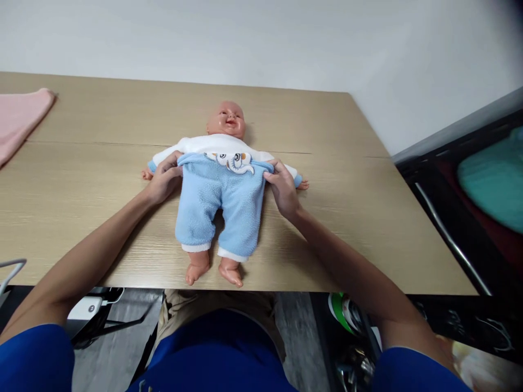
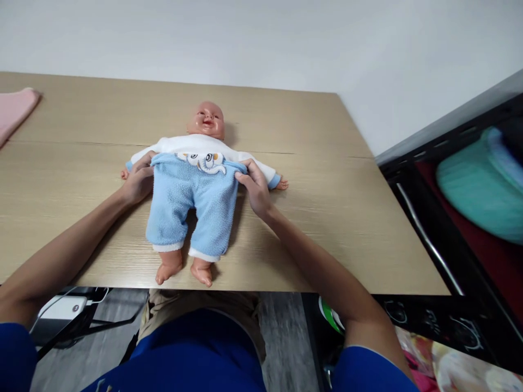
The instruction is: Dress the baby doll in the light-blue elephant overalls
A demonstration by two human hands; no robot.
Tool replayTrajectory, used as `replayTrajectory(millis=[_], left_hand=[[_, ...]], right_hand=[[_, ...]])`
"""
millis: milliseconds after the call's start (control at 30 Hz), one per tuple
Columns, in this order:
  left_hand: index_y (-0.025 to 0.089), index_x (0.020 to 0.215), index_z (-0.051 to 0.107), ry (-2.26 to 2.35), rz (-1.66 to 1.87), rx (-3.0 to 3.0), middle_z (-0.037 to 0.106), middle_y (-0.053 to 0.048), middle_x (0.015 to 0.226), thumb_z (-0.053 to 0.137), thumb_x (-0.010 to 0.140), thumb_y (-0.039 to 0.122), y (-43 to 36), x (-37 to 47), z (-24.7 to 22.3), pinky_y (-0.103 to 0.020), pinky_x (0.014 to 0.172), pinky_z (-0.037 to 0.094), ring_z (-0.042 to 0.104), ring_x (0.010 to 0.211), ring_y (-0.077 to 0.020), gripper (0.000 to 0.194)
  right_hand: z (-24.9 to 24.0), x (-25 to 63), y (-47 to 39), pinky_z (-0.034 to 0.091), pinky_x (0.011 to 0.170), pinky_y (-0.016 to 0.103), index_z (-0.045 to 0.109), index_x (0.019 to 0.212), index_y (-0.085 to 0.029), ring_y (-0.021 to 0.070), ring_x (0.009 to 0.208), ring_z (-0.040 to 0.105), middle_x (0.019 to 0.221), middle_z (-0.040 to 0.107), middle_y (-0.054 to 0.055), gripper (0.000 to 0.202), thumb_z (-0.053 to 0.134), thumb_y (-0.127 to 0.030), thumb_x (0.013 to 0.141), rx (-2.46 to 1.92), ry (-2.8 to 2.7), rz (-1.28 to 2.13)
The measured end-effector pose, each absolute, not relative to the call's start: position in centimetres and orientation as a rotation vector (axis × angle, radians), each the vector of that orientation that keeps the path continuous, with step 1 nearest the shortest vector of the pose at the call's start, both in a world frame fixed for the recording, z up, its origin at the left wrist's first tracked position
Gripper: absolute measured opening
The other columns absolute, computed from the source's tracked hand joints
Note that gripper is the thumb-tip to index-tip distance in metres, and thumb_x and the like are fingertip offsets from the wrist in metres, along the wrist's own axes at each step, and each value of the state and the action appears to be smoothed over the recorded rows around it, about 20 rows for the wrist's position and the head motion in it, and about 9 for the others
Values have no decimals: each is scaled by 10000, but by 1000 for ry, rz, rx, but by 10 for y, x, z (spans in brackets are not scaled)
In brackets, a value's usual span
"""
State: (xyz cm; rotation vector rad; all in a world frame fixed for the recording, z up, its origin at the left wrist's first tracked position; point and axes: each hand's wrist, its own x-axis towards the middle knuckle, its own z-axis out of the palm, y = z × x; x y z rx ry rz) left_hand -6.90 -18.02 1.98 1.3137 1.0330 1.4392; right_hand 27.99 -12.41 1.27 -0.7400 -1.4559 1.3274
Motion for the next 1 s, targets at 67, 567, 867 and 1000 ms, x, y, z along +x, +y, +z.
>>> replayTrajectory(millis=[67,567,867,1000], left_hand=[[250,873,666,948,1375,1218,668,-27,824,982,773,643,-181,-65,21,-394,750,604,720,834,-270,514],[261,895,617,1068,1623,1051,647,3,816,928,890,795,-185,-52,20,-386,742,635,728,809,-233,617],[203,913,811,1233,1263,1532,728,-35,869,978,861,730,-186,-64,60,-304,698,513,651,793,-179,555],[211,1018,831,1136,1180,1622,782,-56,960,1013,863,664,-178,-63,88,-300,719,547,705,845,-184,512]], right_hand=[[20,276,-116,493,833,336,640,972,-286,204,839,516,892,538,-18,231,808,-426,898,-726,-1502,1366],[6,265,-94,540,884,310,638,1034,-303,191,913,631,960,643,-20,341,862,-467,837,-782,-1374,1498],[62,263,-104,574,935,382,782,954,-252,246,949,666,958,740,34,426,828,-674,983,-864,-2002,1263],[76,254,-95,621,996,387,779,1077,-277,258,1054,719,1065,764,29,494,954,-690,870,-729,-1917,1454]])
